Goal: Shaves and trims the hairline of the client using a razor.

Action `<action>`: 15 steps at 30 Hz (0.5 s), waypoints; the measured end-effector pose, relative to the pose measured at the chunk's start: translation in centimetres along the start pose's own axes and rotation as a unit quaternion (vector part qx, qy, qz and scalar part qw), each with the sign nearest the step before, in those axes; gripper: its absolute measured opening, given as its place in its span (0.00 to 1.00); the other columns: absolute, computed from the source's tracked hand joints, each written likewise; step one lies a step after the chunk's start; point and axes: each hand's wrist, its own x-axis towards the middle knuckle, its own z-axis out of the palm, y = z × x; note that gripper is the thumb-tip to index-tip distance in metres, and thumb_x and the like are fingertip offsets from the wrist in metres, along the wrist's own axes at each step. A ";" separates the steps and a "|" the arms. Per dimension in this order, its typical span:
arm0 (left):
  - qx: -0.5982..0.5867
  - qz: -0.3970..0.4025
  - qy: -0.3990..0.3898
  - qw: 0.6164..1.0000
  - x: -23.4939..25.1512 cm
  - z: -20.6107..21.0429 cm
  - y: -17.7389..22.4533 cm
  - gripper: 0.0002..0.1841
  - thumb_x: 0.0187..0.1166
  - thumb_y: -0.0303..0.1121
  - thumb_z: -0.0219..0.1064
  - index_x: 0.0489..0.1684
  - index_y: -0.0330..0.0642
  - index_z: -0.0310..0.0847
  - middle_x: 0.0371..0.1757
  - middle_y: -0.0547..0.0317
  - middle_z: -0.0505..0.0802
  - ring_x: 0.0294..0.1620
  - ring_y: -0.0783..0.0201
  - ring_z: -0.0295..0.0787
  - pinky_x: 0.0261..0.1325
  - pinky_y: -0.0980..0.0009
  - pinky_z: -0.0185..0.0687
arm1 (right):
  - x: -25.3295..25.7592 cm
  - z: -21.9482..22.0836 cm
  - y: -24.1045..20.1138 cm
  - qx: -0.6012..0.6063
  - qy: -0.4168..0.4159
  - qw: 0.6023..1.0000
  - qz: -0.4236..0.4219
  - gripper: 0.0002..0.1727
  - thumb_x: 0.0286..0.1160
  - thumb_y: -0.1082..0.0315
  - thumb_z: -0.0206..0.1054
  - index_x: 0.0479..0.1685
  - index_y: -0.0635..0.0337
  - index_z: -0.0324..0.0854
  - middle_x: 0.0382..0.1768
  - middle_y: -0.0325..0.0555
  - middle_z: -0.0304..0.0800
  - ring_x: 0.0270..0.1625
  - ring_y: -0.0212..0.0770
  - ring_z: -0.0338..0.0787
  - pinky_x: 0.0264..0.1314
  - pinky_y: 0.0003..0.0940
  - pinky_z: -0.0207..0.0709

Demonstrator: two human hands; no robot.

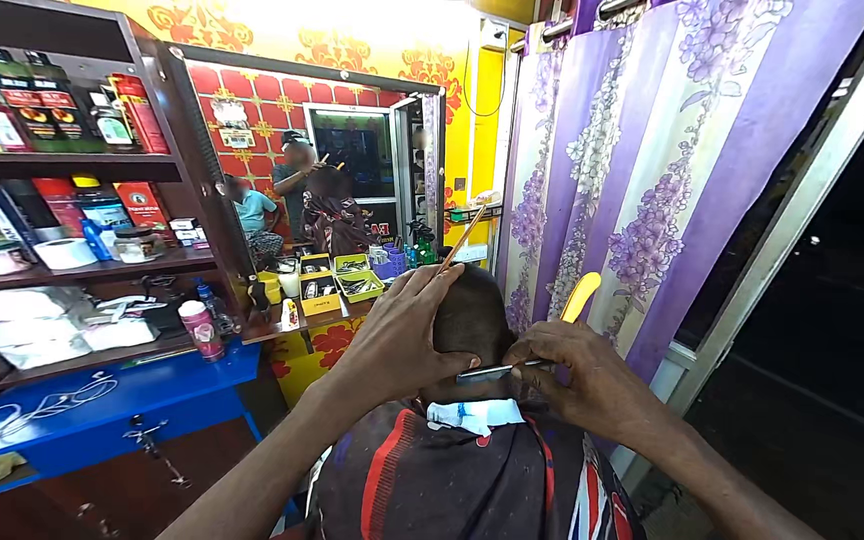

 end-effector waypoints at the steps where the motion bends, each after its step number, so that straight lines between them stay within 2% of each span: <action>1: 0.001 0.000 0.002 1.000 0.0 0.1 -0.1 0.58 0.51 0.61 0.87 0.91 0.55 0.64 0.82 0.59 0.78 0.82 0.53 0.72 0.79 0.49 0.73 | -0.1 -0.1 0.0 0.008 -0.021 1.000 0.000 0.06 0.74 0.58 0.68 0.41 0.41 0.91 0.40 0.22 0.90 0.46 0.24 0.87 0.53 0.32 0.81; 3: -0.001 0.000 -0.003 1.000 -0.1 0.0 -0.2 0.57 0.52 0.61 0.86 0.91 0.54 0.63 0.82 0.59 0.77 0.83 0.53 0.71 0.80 0.48 0.72 | -0.3 -0.3 0.0 0.047 -0.043 0.998 0.006 0.06 0.75 0.59 0.69 0.41 0.42 0.92 0.40 0.22 0.91 0.46 0.22 0.87 0.53 0.27 0.82; 4: -0.006 0.001 -0.009 1.000 -0.1 -0.1 -0.3 0.56 0.54 0.60 0.86 0.91 0.54 0.63 0.83 0.59 0.76 0.83 0.53 0.71 0.80 0.48 0.71 | -0.5 -0.4 0.0 0.069 -0.026 0.997 0.018 0.06 0.75 0.59 0.69 0.41 0.43 0.92 0.41 0.23 0.91 0.47 0.22 0.88 0.53 0.26 0.83; 7: -0.041 0.027 0.000 0.999 -0.1 -0.9 -0.8 0.50 0.62 0.59 0.81 0.89 0.51 0.66 0.80 0.56 0.79 0.79 0.53 0.76 0.79 0.48 0.74 | -1.6 -0.3 0.3 0.130 0.116 0.979 0.103 0.08 0.76 0.61 0.70 0.47 0.45 0.91 0.43 0.26 0.91 0.41 0.25 0.88 0.43 0.25 0.85; 10: -0.020 0.012 0.008 1.000 1.1 -2.1 -0.4 0.48 0.64 0.64 0.78 0.87 0.51 0.68 0.76 0.53 0.82 0.73 0.50 0.80 0.72 0.43 0.77 | -3.0 0.2 1.5 0.175 0.189 0.950 0.177 0.11 0.76 0.59 0.69 0.53 0.46 0.91 0.43 0.28 0.93 0.41 0.30 0.89 0.43 0.27 0.85; 13: 0.026 -0.020 -0.049 0.998 2.9 -2.8 1.0 0.53 0.58 0.71 0.77 0.88 0.57 0.66 0.79 0.57 0.79 0.75 0.52 0.78 0.73 0.44 0.76 | -3.9 1.3 2.8 0.220 0.187 0.943 0.164 0.10 0.76 0.59 0.70 0.51 0.46 0.91 0.43 0.30 0.92 0.43 0.31 0.90 0.45 0.29 0.86; 15: 0.056 -0.041 -0.109 0.992 3.7 -3.0 2.4 0.56 0.56 0.72 0.78 0.90 0.57 0.63 0.81 0.58 0.77 0.76 0.55 0.78 0.74 0.46 0.77 | -4.1 2.1 3.2 0.247 0.178 0.944 0.130 0.09 0.76 0.60 0.71 0.50 0.46 0.91 0.44 0.30 0.92 0.44 0.30 0.90 0.47 0.29 0.87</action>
